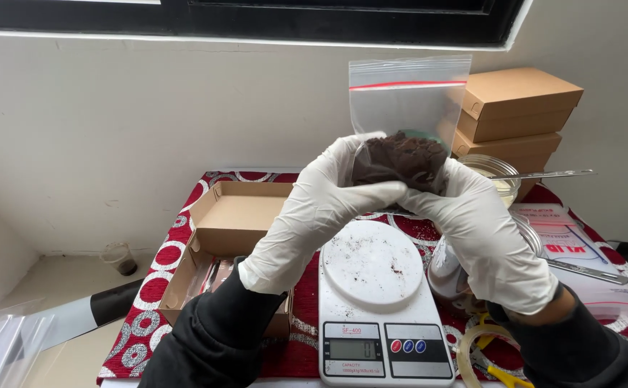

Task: The person scoops a brown powder from a glass jar using a metal spoon and transfers it into small plastic bags placed on a digital scale. They repeat this process to fill multiple bags, sealing each one after reaching the target weight.

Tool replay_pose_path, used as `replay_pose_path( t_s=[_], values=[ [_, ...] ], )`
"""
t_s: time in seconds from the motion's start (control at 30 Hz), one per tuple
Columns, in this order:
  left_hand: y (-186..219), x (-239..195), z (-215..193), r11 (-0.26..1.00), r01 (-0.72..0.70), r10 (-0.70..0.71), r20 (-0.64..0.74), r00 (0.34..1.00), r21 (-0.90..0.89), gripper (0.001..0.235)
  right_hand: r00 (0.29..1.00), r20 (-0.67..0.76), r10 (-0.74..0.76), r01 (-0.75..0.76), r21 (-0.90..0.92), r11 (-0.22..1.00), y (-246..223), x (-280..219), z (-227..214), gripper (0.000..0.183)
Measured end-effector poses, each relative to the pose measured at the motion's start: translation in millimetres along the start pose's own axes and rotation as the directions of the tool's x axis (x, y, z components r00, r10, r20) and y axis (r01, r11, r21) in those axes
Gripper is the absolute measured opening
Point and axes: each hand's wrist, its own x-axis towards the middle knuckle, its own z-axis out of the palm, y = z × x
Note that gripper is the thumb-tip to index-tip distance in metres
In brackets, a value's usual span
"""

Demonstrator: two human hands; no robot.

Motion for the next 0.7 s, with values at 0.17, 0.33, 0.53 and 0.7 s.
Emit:
replay_pose_path(
  t_s=[0.17, 0.33, 0.53, 0.7],
  values=[
    [-11, 6, -11, 0.995, 0.066, -0.070, 0.048, 0.996, 0.080, 0.051, 0.992, 0.047, -0.118, 0.106, 0.197, 0.975, 19, 18, -3, 0.049],
    [-2, 2, -12, 0.999, -0.001, -0.006, 0.128, 0.992, 0.053, 0.043, 0.982, 0.143, -0.120, 0.091, 0.191, 0.977, 14, 16, -3, 0.050],
    [3, 3, -11, 0.996, -0.014, 0.005, 0.100, 0.995, 0.084, 0.035, 0.992, 0.062, -0.109, 0.086, 0.290, 0.953, 23, 16, 0, 0.045],
    [-1, 4, -16, 0.990, -0.137, 0.133, 0.106, 0.985, 0.028, 0.025, 0.979, 0.170, -0.113, 0.067, 0.256, 0.964, 22, 17, -3, 0.048]
  ],
)
